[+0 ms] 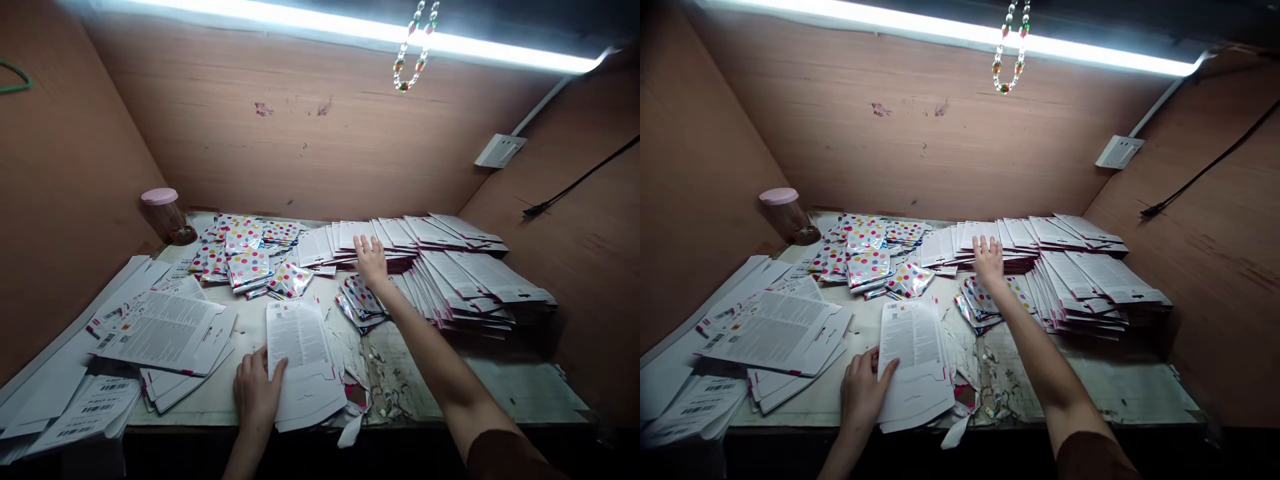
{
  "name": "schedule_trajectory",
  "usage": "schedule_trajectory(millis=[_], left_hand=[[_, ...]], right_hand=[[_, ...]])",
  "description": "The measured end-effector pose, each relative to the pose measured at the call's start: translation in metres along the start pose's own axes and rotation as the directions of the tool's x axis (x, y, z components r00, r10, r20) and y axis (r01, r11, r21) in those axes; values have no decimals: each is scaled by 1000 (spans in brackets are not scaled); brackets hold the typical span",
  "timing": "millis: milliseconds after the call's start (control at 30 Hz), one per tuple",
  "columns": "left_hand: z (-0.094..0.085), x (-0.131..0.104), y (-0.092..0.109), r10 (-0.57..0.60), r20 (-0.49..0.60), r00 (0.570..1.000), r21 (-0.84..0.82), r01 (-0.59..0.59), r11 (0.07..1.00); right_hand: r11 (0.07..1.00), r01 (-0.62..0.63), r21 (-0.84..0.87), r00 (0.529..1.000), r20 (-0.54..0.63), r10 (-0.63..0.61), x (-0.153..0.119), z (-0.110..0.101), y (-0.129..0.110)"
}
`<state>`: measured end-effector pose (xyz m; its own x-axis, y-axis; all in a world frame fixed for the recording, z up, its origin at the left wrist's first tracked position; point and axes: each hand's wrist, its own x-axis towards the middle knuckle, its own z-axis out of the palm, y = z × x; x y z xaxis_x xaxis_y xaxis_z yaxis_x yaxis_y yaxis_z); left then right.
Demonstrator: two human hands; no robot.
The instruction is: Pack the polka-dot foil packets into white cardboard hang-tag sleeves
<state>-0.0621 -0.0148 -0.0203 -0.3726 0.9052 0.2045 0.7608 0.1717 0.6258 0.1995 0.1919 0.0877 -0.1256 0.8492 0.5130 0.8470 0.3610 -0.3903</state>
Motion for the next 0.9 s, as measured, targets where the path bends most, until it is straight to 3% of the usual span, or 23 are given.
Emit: schedule_trajectory(millis=[100, 167, 233, 300, 333, 400, 500, 567, 667, 733, 833, 900], left_hand=[[-11, 2, -4, -84, -11, 996, -235, 79, 969], [-16, 2, 0, -145, -15, 989, -300, 134, 944], [-15, 2, 8, -166, -27, 986, -240, 155, 958], [-12, 4, 15, -167, -8, 986, -154, 163, 974], [-11, 6, 16, -170, 16, 985, -141, 171, 975], [-12, 8, 17, -194, 68, 979, -190, 204, 960], [-19, 8, 15, -211, 78, 974, -273, 224, 936], [-27, 5, 17, -197, 88, 976, -391, 216, 895], [-35, -2, 24, -163, 204, 965, -701, 260, 664], [-36, -8, 29, -147, 274, 950, -796, 310, 519], [-34, -21, 33, -153, 302, 941, -790, 337, 512], [-33, -33, 36, -121, 368, 922, -792, 379, 480]], right_hand=[[991, -27, 132, 999, 47, 21, -65, 0, -43], [942, -97, 320, 981, 188, 37, -120, -1, -71], [617, -477, 625, 847, 515, 134, -170, -2, -92], [181, -756, 629, 653, 743, 149, -207, -1, -106], [20, -806, 591, 587, 794, 157, -220, 0, -111], [-190, -811, 554, 524, 831, 186, -236, 3, -118], [-381, -752, 538, 503, 842, 196, -241, 4, -127], [-493, -688, 532, 513, 838, 187, -238, 2, -135], [-614, -555, 561, 557, 799, 227, -230, 0, -146], [-653, -500, 569, 562, 787, 255, -225, 2, -151], [-656, -486, 577, 545, 787, 288, -219, 9, -155], [-620, -492, 611, 563, 766, 308, -216, 12, -155]])
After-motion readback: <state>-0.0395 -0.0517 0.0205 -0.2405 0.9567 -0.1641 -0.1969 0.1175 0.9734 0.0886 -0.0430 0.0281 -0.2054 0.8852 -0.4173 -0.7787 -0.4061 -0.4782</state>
